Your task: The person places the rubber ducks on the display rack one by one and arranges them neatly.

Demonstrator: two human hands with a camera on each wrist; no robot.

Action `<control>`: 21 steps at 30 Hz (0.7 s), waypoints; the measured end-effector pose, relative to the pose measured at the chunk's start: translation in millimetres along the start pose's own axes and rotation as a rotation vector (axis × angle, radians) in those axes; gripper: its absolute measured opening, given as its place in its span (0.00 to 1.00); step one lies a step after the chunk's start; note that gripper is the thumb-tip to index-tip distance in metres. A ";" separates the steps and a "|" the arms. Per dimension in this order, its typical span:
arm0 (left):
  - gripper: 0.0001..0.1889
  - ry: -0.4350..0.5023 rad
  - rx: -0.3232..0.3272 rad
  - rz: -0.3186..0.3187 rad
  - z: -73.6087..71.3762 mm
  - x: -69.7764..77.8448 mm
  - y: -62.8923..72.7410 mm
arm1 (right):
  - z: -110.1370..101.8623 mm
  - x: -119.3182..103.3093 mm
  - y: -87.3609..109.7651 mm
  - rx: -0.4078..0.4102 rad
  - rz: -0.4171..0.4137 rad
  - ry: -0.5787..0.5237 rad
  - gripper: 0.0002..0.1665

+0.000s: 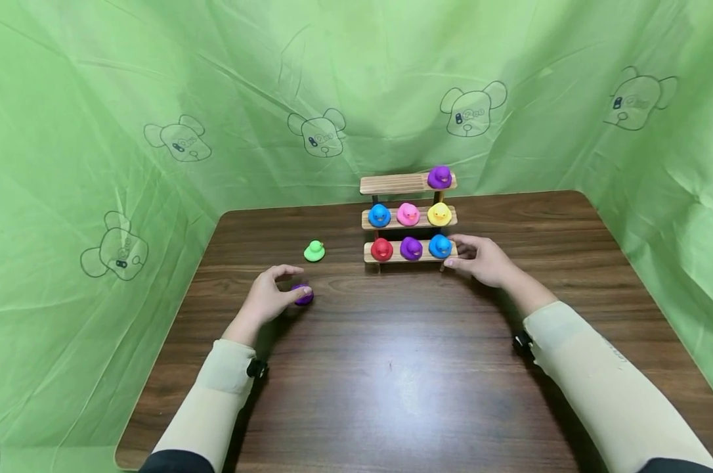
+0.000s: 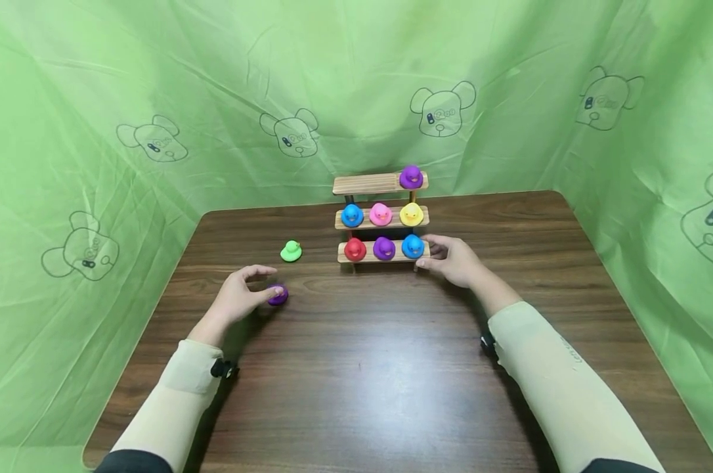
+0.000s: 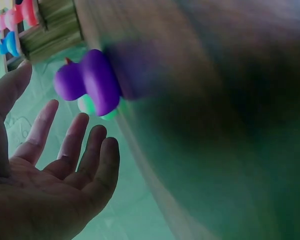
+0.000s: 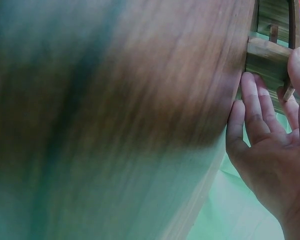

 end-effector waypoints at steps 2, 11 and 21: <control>0.28 -0.002 -0.005 -0.001 1.1 -3.6 1.1 | 0.1 1.5 -0.4 0.002 -0.004 0.008 0.38; 0.27 -0.020 -0.045 0.009 7.3 -4.9 1.1 | 0.6 5.9 -0.1 0.012 -0.008 0.008 0.39; 0.22 -0.064 -0.040 -0.014 10.0 -5.1 0.6 | -0.1 2.7 1.3 0.009 -0.005 0.011 0.39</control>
Point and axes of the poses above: each hand's wrist, its own y-axis away from the middle knuckle, its own z-axis out of the palm, x = y × z, the point moved 1 cm from there along -y, towards the middle knuckle, and after that the axes turned 8 degrees about -x, right-handed, at the moved point
